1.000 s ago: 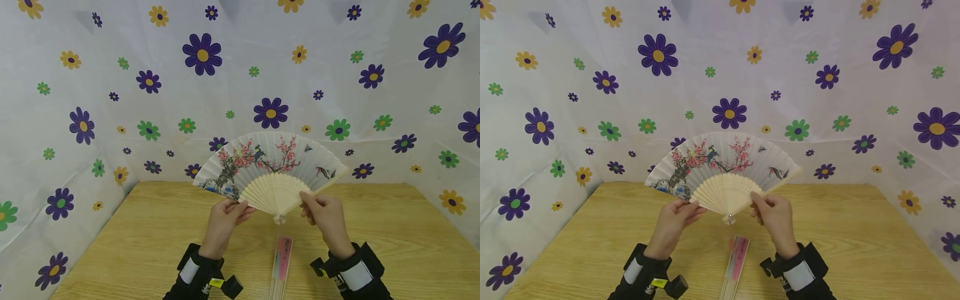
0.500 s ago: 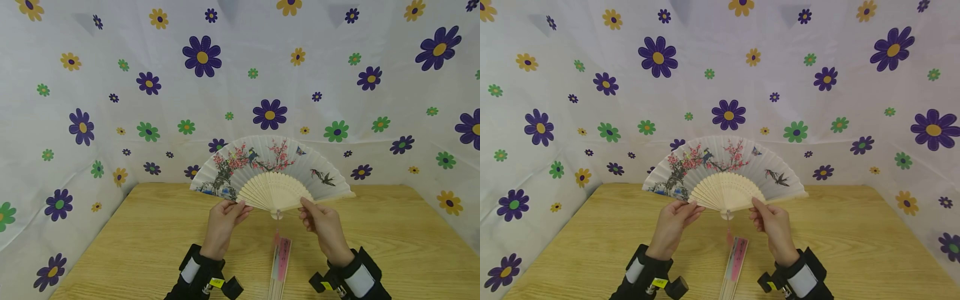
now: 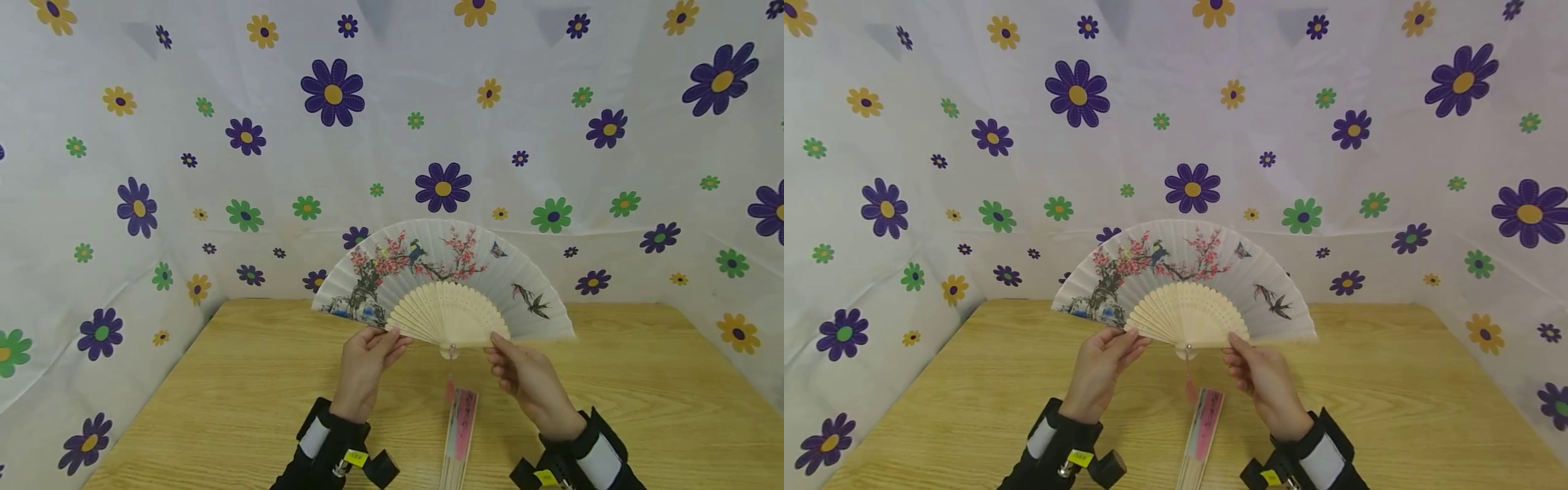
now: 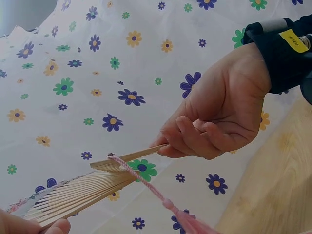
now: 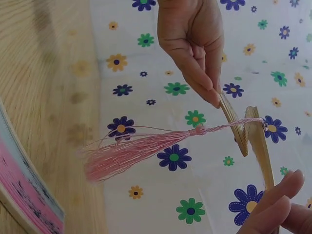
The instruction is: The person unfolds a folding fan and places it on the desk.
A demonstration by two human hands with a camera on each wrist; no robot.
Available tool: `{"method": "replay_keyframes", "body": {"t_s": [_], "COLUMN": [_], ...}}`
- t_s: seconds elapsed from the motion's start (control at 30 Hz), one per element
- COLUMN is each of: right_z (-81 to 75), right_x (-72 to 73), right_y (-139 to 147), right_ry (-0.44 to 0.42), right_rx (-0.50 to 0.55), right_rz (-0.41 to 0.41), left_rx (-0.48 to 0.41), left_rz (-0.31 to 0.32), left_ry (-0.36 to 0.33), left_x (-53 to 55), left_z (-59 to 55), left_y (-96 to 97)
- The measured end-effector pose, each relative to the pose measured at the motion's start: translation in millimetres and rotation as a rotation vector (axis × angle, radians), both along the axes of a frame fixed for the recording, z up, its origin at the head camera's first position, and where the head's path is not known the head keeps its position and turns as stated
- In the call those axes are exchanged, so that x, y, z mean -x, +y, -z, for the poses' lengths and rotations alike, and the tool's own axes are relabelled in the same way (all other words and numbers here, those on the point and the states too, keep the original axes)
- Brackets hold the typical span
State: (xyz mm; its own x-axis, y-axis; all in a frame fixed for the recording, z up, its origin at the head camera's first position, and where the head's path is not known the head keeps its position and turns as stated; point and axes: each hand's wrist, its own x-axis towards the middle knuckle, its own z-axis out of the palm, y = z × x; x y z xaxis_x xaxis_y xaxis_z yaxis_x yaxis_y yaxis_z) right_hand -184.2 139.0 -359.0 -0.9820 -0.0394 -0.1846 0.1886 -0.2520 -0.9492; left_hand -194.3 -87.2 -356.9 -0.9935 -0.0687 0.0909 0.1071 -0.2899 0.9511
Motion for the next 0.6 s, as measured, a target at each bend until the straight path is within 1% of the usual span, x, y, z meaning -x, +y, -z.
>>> {"method": "replay_keyframes", "body": {"t_s": [0.03,0.07,0.13,0.23,0.27,0.3,0.4,0.47,0.5,0.6], "right_z": [0.7,1.4,3.7,9.3,11.9,15.1,25.4,32.7,36.3,46.6], "right_x": [-0.4,-0.8,-1.0,-0.3,0.7,2.2,8.8,14.5,17.0,23.1], "right_y": [3.3,7.1,16.6,36.6,45.6,55.8,92.6,120.4,133.6,166.5], "right_ry": [-0.006,-0.010,-0.010,-0.023,-0.031,-0.036,-0.062,-0.078,-0.090,-0.133], "right_rx": [-0.016,-0.037,-0.084,-0.146,-0.154,-0.159,-0.185,-0.183,-0.186,-0.150], "right_rz": [-0.002,0.000,0.013,0.046,0.048,0.048,0.020,-0.024,-0.037,-0.070], "left_rx": [-0.018,-0.049,-0.090,-0.127,-0.127,-0.123,-0.144,-0.143,-0.154,-0.163], "left_rz": [0.008,0.035,0.069,0.115,0.118,0.110,0.096,0.065,0.050,-0.005], "left_ry": [0.006,0.037,0.033,-0.040,-0.063,-0.115,-0.199,-0.255,-0.297,-0.416], "left_x": [0.6,2.0,5.1,13.9,18.6,22.5,35.4,44.3,48.4,64.5], "left_z": [1.5,4.7,9.0,16.9,20.6,23.1,35.5,46.3,52.0,76.5], "left_y": [2.5,4.5,12.5,32.5,42.2,53.9,93.4,122.9,137.1,177.2]}}
